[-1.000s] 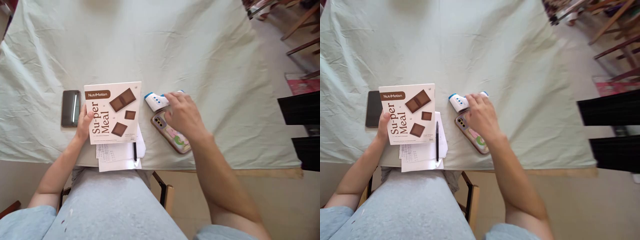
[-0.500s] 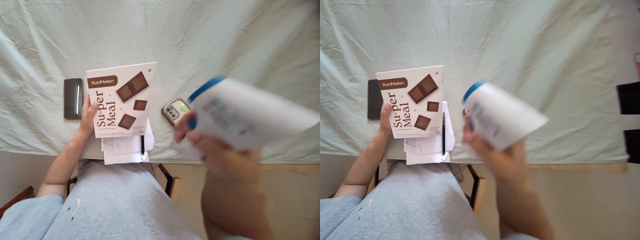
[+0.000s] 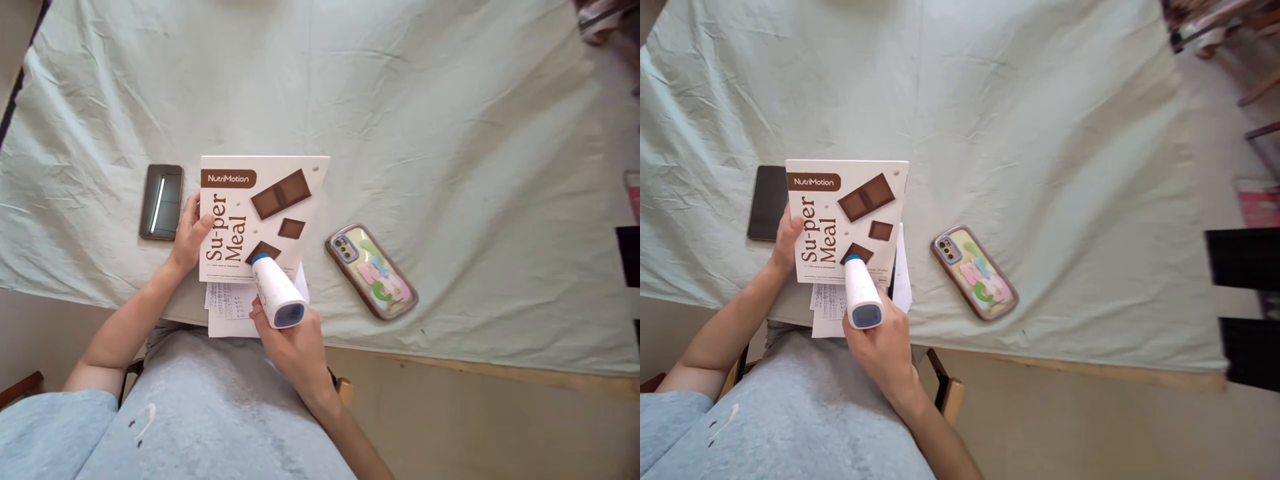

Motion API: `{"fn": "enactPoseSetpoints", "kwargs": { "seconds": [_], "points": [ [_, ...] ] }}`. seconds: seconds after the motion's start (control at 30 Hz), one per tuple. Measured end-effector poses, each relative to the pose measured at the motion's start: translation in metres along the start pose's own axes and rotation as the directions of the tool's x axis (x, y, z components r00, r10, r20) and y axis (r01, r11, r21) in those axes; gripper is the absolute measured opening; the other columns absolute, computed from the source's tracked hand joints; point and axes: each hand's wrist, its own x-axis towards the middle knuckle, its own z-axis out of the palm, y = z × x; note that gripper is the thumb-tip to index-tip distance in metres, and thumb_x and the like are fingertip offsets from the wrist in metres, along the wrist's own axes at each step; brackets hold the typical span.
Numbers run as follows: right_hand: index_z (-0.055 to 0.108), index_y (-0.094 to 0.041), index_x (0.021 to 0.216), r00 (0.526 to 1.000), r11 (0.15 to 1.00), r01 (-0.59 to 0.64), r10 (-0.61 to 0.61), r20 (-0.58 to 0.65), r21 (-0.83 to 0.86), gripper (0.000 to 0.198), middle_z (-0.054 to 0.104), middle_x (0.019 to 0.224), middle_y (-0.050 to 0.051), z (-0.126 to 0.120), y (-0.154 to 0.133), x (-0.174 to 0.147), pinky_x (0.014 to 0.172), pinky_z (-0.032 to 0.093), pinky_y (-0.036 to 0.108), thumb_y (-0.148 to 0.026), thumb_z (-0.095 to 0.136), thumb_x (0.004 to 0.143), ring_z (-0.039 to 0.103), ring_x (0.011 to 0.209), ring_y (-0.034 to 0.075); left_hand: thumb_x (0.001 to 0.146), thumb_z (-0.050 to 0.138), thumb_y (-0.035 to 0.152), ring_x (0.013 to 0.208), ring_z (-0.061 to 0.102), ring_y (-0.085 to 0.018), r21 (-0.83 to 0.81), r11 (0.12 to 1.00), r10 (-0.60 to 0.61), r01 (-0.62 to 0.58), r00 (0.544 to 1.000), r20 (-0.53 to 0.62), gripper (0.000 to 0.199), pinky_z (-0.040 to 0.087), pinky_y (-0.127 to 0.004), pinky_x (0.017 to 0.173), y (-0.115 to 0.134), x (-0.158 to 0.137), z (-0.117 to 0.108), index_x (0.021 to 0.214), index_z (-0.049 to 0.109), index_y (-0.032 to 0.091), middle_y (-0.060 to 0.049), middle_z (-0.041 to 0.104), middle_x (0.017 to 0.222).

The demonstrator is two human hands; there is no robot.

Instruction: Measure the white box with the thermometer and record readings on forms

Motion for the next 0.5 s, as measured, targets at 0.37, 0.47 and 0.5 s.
{"fn": "enactPoseSetpoints", "kwargs": {
  "seconds": [0.37,0.47,0.5],
  "points": [
    [0.062,-0.02,0.081,0.999,0.981,-0.041,0.038,0.02,0.189,0.014,0.066,0.08,0.005,-0.008,-0.006,-0.007,0.06,0.051,0.032,-0.034,0.06,0.084,0.061,0.067,0.017,0.082,0.057,0.066,0.108,0.063,-0.022,0.027,0.996,0.081,-0.081,0.997,0.021,0.058,0.053,-0.038,0.092,-0.006,0.002,0.0,0.124,0.052,0.025,-0.007,0.063,0.118],
    [0.059,-0.021,0.086,0.976,0.988,0.035,-0.002,-0.216,0.15,0.016,0.064,0.082,0.005,-0.034,0.005,0.005,0.061,0.051,0.035,-0.036,0.06,0.083,0.06,0.065,0.018,0.081,0.059,0.066,0.107,0.063,-0.022,0.013,0.998,0.067,-0.067,0.998,0.014,0.059,0.053,-0.037,0.092,-0.004,0.002,0.001,0.123,0.052,0.025,-0.007,0.063,0.117],
    [0.057,-0.021,0.09,0.948,0.999,0.037,-0.03,-0.316,0.018,0.017,0.062,0.082,0.005,-0.043,0.01,0.015,0.065,0.052,0.038,-0.036,0.06,0.082,0.06,0.068,0.02,0.081,0.06,0.066,0.107,0.063,-0.022,0.008,0.998,0.062,-0.062,0.998,0.014,0.059,0.053,-0.037,0.092,-0.003,0.003,0.001,0.122,0.053,0.025,-0.006,0.064,0.115]
  ]
}}
